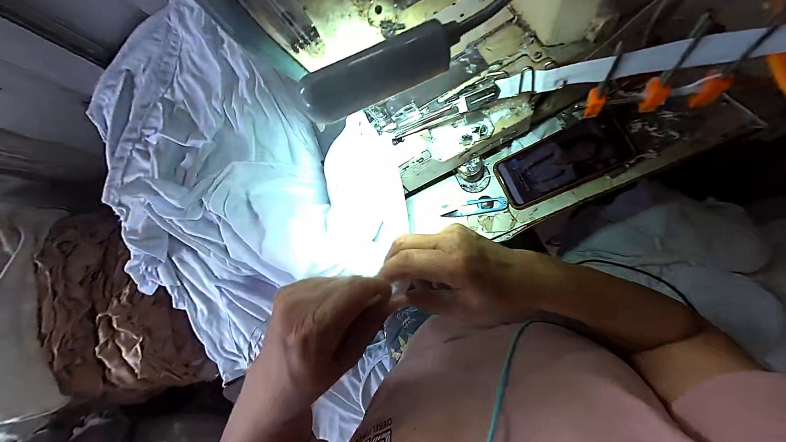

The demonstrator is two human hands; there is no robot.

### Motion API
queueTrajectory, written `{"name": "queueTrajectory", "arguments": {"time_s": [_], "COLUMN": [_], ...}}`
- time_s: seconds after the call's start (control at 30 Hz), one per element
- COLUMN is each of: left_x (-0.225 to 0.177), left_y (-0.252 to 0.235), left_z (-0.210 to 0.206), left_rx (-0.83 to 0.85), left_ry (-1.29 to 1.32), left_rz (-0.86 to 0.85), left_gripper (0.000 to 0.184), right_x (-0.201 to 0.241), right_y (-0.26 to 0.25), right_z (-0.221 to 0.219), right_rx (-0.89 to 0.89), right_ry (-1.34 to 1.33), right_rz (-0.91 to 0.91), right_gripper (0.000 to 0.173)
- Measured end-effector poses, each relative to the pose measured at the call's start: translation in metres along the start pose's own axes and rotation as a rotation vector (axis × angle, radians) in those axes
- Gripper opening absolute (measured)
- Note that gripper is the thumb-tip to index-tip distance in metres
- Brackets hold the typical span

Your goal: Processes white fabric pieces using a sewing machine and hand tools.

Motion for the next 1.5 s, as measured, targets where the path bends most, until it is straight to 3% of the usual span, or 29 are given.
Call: {"name": "queueTrajectory", "arguments": {"time_s": [0.13,0.3,0.4,0.5,0.6,0.67,0.73,0.87,0.97,1.07,1.13,1.2,1.33,1.5], "left_x": [0.011,-0.004,-0.007,0.005,0.054,0.076,0.080,0.058,0.042,0.041,0.042,0.040,0.011,-0.012], "left_y": [0.005,0.003,0.005,0.011,0.011,0.011,0.005,-0.003,-0.014,-0.019,-0.019,-0.017,-0.009,0.004], "left_z": [-0.027,-0.042,-0.044,-0.066,-0.091,-0.076,-0.049,-0.048,-0.068,-0.086,-0.086,-0.075,-0.056,-0.059], "left_rx": [-0.022,-0.154,-0.255,-0.267,-0.165,-0.192,-0.167,-0.004,0.056,0.114,0.060,0.026,0.043,-0.122], "left_ry": [0.216,0.325,0.222,-0.125,-0.382,-0.419,-0.350,-0.017,0.248,0.432,0.408,0.355,0.189,0.101], "left_rz": [0.102,0.058,-0.023,-0.128,-0.062,0.030,0.101,0.090,0.098,0.109,0.100,0.079,-0.055,-0.190], "left_gripper": [0.026,0.025,0.038,0.055,0.031,0.015,0.020,0.063,0.057,0.031,0.017,0.012,0.028,0.033], "right_x": [-0.003,-0.004,-0.005,-0.008,-0.014,-0.019,-0.027,-0.045,-0.053,-0.051,-0.043,-0.034,-0.020,-0.006], "right_y": [0.022,0.042,0.049,0.056,0.058,0.058,0.057,0.059,0.058,0.057,0.058,0.058,0.058,0.056], "right_z": [0.001,0.002,0.006,0.018,0.030,0.036,0.042,0.045,0.041,0.035,0.034,0.030,0.017,0.011], "right_rx": [-0.017,-0.121,-0.142,-0.170,-0.249,-0.285,-0.309,-0.346,-0.342,-0.310,-0.244,-0.152,-0.070,-0.016], "right_ry": [-0.060,-0.052,-0.033,-0.148,-0.305,-0.275,-0.230,-0.231,-0.282,-0.304,-0.289,-0.200,0.059,-0.033], "right_rz": [-0.084,-0.121,-0.120,-0.190,-0.282,-0.300,-0.324,-0.465,-0.495,-0.462,-0.403,-0.315,-0.169,-0.074], "right_gripper": [0.019,0.019,0.020,0.021,0.019,0.019,0.017,0.011,0.011,0.012,0.009,0.020,0.014,0.023]}}
Point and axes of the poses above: each hand's wrist, its own y-axis away from the middle knuckle, its own z-axis out of the back of the hand, x = y × z, the point moved 8 cm from there along -y, towards the middle knuckle, and after that the axes turned 7 degrees about -y, right-handed, at the moved point
